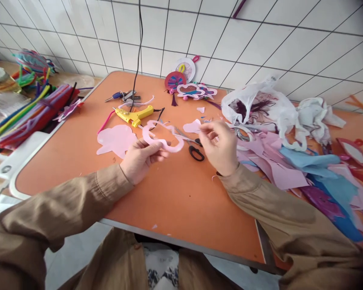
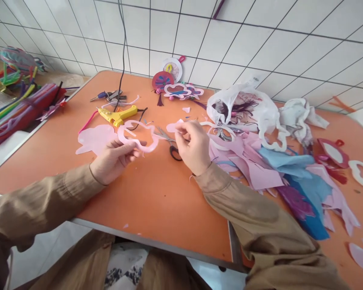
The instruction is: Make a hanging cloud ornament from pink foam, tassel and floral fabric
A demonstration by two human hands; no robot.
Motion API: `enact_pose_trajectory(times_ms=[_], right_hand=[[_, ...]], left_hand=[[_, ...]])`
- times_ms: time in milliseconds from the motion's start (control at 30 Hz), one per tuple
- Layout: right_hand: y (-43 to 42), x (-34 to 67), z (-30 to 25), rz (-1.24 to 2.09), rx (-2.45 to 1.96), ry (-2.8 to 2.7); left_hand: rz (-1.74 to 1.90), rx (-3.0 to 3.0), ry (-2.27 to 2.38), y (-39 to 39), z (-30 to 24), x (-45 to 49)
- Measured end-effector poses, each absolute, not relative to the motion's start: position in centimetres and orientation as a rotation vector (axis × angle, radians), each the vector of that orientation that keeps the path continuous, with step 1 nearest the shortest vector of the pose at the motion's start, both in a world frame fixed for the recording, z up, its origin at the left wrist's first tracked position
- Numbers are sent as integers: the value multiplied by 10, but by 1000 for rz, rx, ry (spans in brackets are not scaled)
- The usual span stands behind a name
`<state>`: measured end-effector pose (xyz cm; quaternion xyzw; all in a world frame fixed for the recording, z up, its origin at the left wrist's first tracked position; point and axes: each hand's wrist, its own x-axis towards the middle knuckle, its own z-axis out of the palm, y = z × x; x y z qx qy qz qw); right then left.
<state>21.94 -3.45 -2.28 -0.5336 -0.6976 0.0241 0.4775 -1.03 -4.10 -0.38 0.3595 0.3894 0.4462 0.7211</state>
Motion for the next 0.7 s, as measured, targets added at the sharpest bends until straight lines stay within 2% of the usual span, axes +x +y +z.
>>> enact_pose_trajectory(times_ms=[167,300,500,700], right_hand=[[-35,222,-28,-74,-1541,-2248],[-47,218,-19,-192,-1562,-2388],[-59,226,-8,-92,-1530,-2615],[-53,238,-9,-12,-1566,-2580]], left_hand=[[1173,790,931,-28,2,-21],[1144,755,909,-28,-1,-21],[1055,757,866,-32,-6,-20],[1041,790,858,-32,-1,-20]])
